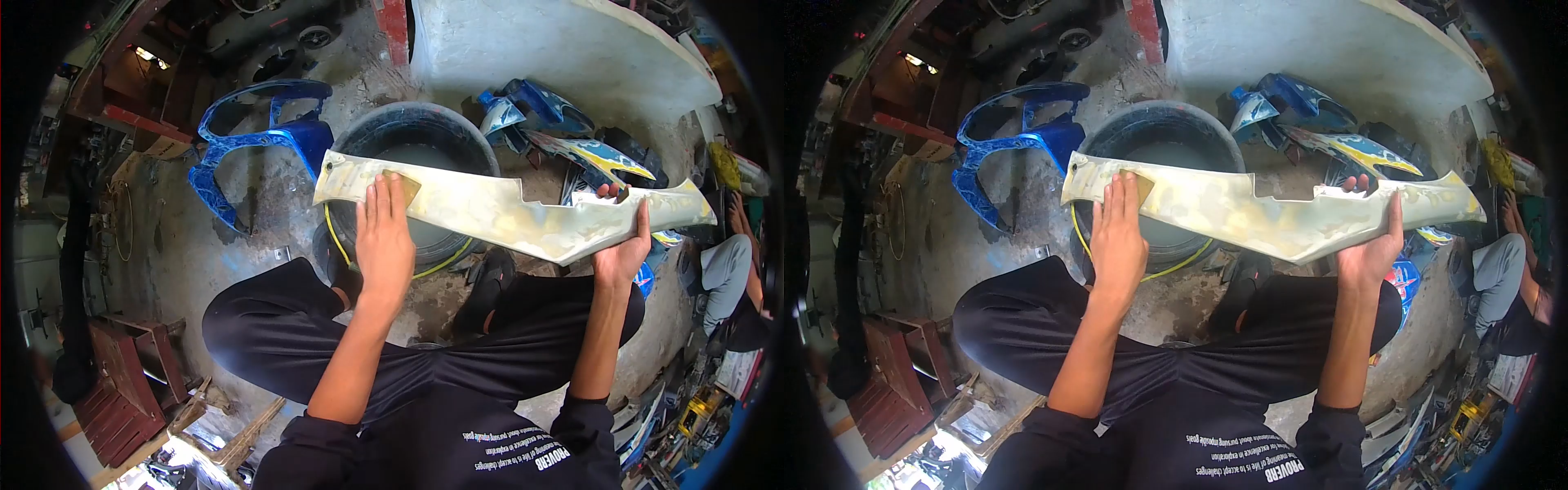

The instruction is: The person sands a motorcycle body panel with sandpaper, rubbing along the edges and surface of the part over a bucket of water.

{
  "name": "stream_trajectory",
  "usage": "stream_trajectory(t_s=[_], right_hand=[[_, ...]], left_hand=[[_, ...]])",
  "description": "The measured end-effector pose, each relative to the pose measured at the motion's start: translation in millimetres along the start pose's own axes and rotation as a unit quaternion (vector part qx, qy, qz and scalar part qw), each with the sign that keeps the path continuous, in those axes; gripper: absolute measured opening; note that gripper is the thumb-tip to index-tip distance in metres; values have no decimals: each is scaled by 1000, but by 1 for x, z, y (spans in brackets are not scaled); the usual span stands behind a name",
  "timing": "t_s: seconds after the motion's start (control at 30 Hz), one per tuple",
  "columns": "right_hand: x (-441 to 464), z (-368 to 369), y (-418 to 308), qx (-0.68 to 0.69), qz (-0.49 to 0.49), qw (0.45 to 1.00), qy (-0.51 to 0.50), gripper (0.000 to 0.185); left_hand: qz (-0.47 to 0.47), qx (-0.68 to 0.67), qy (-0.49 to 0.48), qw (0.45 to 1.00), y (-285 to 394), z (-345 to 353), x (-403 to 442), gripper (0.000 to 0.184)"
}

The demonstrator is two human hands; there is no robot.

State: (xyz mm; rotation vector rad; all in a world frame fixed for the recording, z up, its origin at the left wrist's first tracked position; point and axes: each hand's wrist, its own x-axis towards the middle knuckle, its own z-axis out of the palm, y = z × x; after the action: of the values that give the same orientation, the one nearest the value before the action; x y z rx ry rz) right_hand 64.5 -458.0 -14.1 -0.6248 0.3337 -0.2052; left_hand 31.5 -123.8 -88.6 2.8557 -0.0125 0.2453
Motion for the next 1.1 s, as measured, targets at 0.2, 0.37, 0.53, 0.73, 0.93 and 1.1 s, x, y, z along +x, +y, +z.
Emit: stream_trajectory(t_s=[0.2,0.37,0.53,0.73,0.93,1.1], right_hand=[[-4,2,6,-12,-19,999,-24,41],[-8,11,3,2,-5,1000,-11,40],[-7,9,7,-23,-24,999,-33,38],[-6,11,6,-46,-4,999,28,36],[-5,7,7,-41,18,998,38,34],[-3,6,6,-51,28,996,64,32]], left_hand=[[69,-86,15,994,48,-3,-3,81],[63,-95,-1,993,20,-9,-4,77],[14,-93,5,996,1,-1,-3,72],[82,-166,31,982,12,-3,-1,74],[41,-188,34,981,13,1,-18,80],[-6,-191,50,980,-6,2,-15,81]])
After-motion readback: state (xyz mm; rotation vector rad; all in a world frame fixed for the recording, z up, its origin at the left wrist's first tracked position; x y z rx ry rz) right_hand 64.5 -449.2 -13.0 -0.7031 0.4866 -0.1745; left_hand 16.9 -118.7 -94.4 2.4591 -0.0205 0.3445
